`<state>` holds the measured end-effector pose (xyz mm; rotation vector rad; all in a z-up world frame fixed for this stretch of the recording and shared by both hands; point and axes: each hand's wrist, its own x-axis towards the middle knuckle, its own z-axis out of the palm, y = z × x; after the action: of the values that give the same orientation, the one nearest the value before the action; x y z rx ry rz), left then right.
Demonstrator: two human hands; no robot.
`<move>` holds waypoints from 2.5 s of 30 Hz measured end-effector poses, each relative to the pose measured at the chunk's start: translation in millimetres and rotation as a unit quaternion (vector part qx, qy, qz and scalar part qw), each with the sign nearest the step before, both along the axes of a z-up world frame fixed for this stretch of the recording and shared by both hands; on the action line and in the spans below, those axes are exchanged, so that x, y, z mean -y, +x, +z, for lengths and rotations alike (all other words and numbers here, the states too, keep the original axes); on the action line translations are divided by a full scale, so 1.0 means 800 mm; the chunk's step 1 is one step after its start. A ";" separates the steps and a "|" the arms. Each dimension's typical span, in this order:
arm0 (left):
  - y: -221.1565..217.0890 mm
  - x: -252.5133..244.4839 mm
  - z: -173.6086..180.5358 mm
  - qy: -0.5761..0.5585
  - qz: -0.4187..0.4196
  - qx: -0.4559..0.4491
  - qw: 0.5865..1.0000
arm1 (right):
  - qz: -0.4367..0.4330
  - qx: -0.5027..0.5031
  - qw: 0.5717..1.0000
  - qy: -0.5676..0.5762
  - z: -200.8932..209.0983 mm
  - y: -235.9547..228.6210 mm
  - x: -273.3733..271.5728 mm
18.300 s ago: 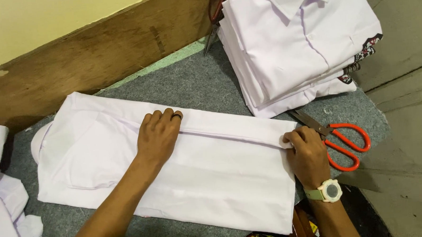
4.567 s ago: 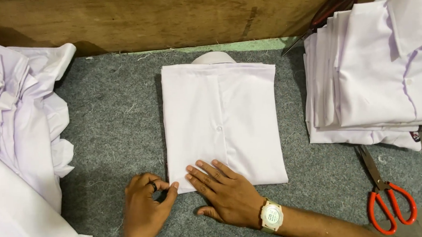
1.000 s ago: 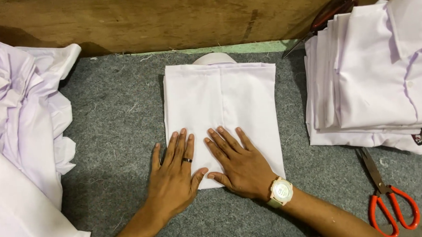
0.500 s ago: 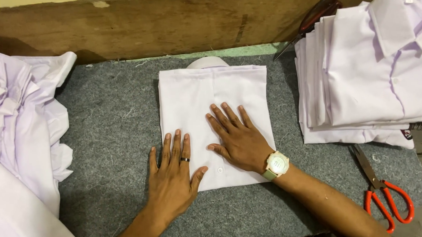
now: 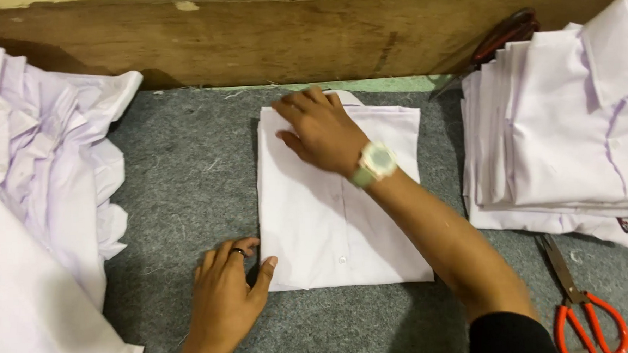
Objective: Folding a white collared shirt and trimming loose threads with scissors on a work table.
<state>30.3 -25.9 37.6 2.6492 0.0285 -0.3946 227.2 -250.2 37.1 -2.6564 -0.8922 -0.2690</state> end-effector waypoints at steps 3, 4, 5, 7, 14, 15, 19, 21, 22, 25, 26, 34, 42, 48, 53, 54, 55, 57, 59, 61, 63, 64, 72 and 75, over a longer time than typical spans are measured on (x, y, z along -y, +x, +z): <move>-0.004 -0.004 0.007 -0.023 0.018 -0.037 0.999 | -0.010 -0.110 0.993 -0.039 -0.001 0.045 -0.029; -0.003 -0.004 0.010 -0.037 0.021 -0.038 0.998 | -0.020 -0.173 0.983 -0.056 0.000 0.057 -0.036; -0.003 -0.005 0.013 -0.037 0.024 -0.037 0.998 | -0.017 -0.172 0.983 -0.056 0.005 0.059 -0.040; -0.003 -0.004 0.019 -0.044 0.040 -0.084 0.995 | -0.052 -0.255 0.966 0.000 0.012 0.061 -0.047; -0.017 -0.005 0.006 -0.038 0.054 -0.106 0.992 | -0.051 -0.240 0.969 -0.008 -0.007 0.063 -0.052; -0.019 -0.006 0.003 -0.036 0.057 -0.103 0.992 | -0.042 -0.209 0.977 -0.028 -0.017 0.065 -0.053; -0.027 -0.006 -0.002 -0.014 0.056 -0.107 0.993 | -0.022 -0.139 0.988 -0.069 -0.037 0.063 -0.056; -0.030 -0.007 -0.007 -0.011 0.054 -0.100 0.994 | -0.015 -0.105 0.991 -0.078 -0.048 0.064 -0.056; -0.031 -0.007 -0.009 -0.008 0.051 -0.091 0.995 | -0.010 -0.072 0.994 -0.088 -0.054 0.065 -0.055; -0.034 -0.007 -0.010 0.010 0.037 -0.087 0.996 | -0.003 -0.043 0.994 -0.102 -0.065 0.065 -0.056; -0.035 -0.007 -0.013 0.010 0.036 -0.085 0.996 | -0.004 -0.041 0.994 -0.102 -0.069 0.066 -0.057; -0.038 -0.004 -0.008 -0.002 0.062 -0.078 0.995 | 0.014 0.020 0.997 -0.079 -0.073 0.065 -0.055; -0.007 -0.003 0.041 -0.062 -0.023 0.069 0.995 | -0.047 0.092 0.988 0.116 0.028 0.032 0.066; 0.122 0.052 0.065 -0.024 -0.190 0.248 0.950 | -0.155 -0.034 0.984 0.077 -0.002 0.007 0.125; 0.223 0.105 0.038 -0.090 -0.233 0.251 0.935 | -0.171 -0.053 0.982 0.059 -0.025 0.005 0.123; 0.233 0.111 0.035 -0.080 -0.248 0.219 0.940 | -0.156 -0.064 0.984 0.056 -0.019 0.005 0.124; 0.243 0.116 0.032 -0.071 -0.262 0.186 0.944 | -0.142 -0.074 0.986 0.054 -0.012 0.005 0.125; 0.252 0.115 0.025 -0.055 -0.262 0.180 0.946 | -0.135 -0.088 0.985 0.063 -0.008 0.004 0.125; 0.260 0.112 0.022 -0.037 -0.266 0.172 0.948 | -0.131 -0.102 0.983 0.074 -0.003 0.001 0.125; 0.265 0.108 0.020 -0.026 -0.257 0.164 0.952 | -0.151 -0.139 0.975 0.088 0.004 -0.003 0.123; 0.272 0.106 0.016 -0.024 -0.254 0.159 0.954 | -0.160 -0.153 0.971 0.089 0.015 -0.005 0.123; 0.276 0.104 0.013 -0.022 -0.252 0.153 0.955 | -0.169 -0.167 0.967 0.090 0.020 -0.007 0.123; 0.286 0.094 0.024 -0.017 -0.261 0.095 0.960 | -0.160 -0.190 0.966 0.078 0.039 -0.008 0.129; 0.283 0.091 0.036 -0.022 -0.261 0.082 0.962 | -0.137 -0.171 0.973 0.080 0.041 -0.008 0.131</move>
<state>256.7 -99.0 66.8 2.6077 -0.7333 -0.3311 220.4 -355.2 70.2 -2.5603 -0.3811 0.0548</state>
